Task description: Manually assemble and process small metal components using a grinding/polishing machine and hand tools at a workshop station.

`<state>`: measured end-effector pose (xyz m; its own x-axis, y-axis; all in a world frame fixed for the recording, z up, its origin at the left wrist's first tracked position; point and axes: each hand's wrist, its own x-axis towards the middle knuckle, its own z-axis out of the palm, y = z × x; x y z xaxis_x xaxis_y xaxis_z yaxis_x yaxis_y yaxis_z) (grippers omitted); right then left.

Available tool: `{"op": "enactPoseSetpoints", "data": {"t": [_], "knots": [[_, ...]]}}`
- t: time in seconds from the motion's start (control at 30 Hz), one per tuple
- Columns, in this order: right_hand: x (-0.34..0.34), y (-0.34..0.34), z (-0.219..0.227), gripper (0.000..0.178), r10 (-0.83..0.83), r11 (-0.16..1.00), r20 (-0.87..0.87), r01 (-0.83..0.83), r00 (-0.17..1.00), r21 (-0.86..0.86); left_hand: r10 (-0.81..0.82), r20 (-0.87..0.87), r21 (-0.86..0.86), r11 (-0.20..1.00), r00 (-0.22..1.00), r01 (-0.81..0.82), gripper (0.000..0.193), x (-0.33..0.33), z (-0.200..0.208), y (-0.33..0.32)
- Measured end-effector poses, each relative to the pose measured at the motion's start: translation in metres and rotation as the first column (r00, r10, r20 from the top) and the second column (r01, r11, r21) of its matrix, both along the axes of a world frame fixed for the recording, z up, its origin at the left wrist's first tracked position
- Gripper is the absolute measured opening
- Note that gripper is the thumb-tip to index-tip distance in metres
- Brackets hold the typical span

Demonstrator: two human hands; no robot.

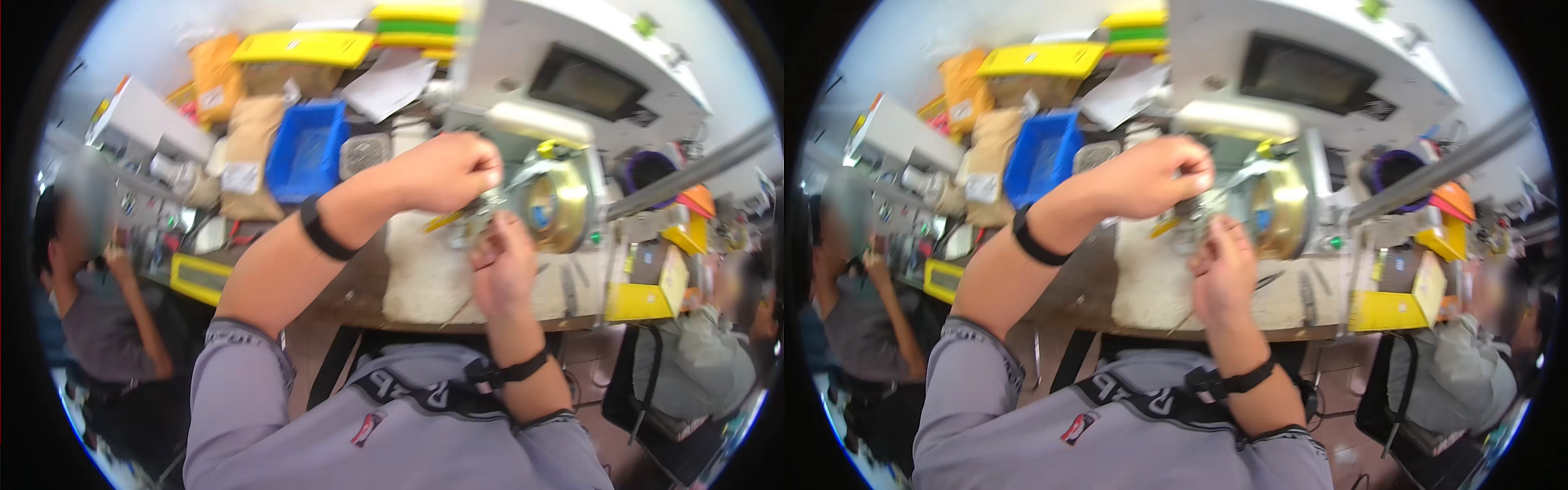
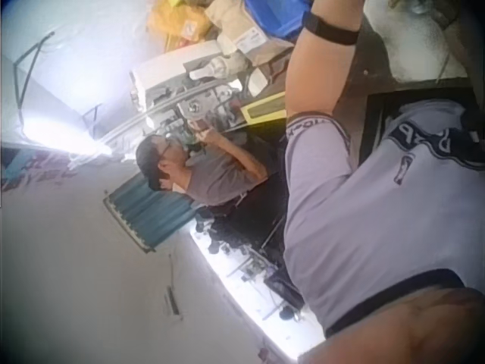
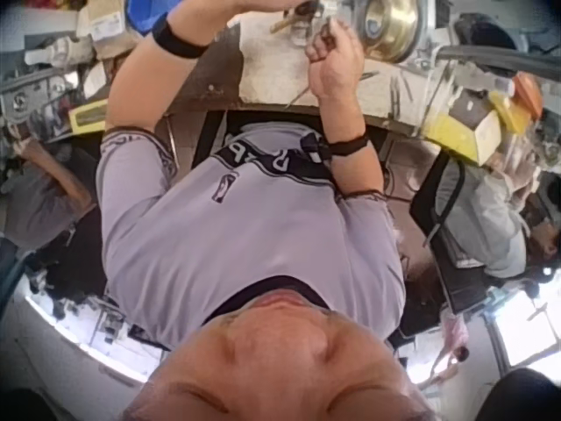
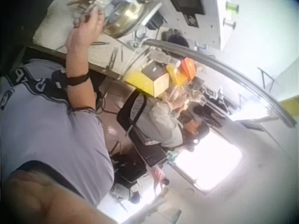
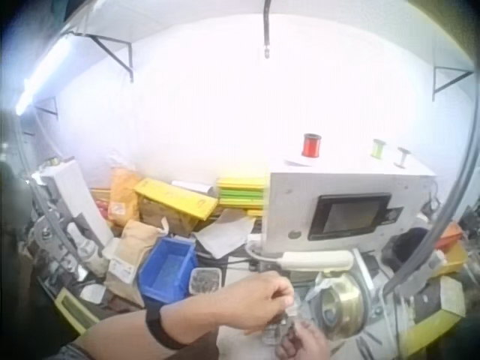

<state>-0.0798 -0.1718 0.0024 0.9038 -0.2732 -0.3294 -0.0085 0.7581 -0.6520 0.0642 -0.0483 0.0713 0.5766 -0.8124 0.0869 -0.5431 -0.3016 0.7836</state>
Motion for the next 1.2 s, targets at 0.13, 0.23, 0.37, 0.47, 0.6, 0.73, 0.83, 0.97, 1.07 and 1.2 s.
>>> {"op": "enactPoseSetpoints", "data": {"t": [0.13,0.23,0.37,0.47,0.6,0.73,0.83,0.97,1.07,1.2], "knots": [[0.0,-0.01,-0.003,0.007,0.005,1.0,0.047,-0.005,0.999,-0.004,0.015,-0.078,-0.013,1.0,0.997,-0.016,0.019,-0.004,0.005,-0.012],[0.002,-0.002,-0.001,0.009,0.019,1.0,0.027,-0.019,0.999,0.017,0.128,-0.323,0.054,0.992,0.938,-0.116,0.02,-0.012,0.013,-0.004],[0.001,-0.003,-0.004,0.01,0.036,0.999,0.049,-0.038,0.998,0.039,0.143,-0.315,0.08,0.989,0.938,-0.124,0.021,-0.012,0.011,-0.002],[0.0,-0.005,-0.003,0.009,0.027,0.999,0.045,-0.028,0.999,0.022,0.154,-0.282,0.056,0.988,0.947,-0.144,0.021,-0.016,0.008,0.002],[-0.006,-0.007,-0.004,0.004,0.014,1.0,0.076,-0.015,0.997,0.014,0.144,-0.199,0.041,0.99,0.969,-0.138,0.019,-0.017,0.007,0.003],[-0.007,0.001,-0.005,0.003,0.033,0.998,0.002,-0.033,0.999,0.057,0.165,-0.133,-0.066,0.982,0.977,-0.175,0.018,-0.024,-0.01,0.014],[-0.008,0.001,-0.002,0.005,0.017,1.0,-0.01,-0.017,1.0,0.022,0.251,-0.22,-0.068,0.96,0.943,-0.271,0.016,-0.04,-0.01,0.016],[-0.008,-0.004,-0.002,0.006,0.037,0.999,-0.005,-0.037,0.999,0.021,0.257,-0.155,-0.18,0.942,0.954,-0.283,0.014,-0.045,-0.016,0.018],[-0.007,-0.005,0.0,0.009,0.048,0.999,0.011,-0.048,0.999,0.013,0.267,-0.061,-0.272,0.922,0.962,-0.274,0.009,-0.056,-0.016,0.016],[-0.004,-0.004,0.003,0.016,0.052,0.996,0.077,-0.057,0.996,0.066,0.301,0.067,-0.254,0.927,0.951,-0.275,0.007,-0.072,-0.025,0.009]]}}
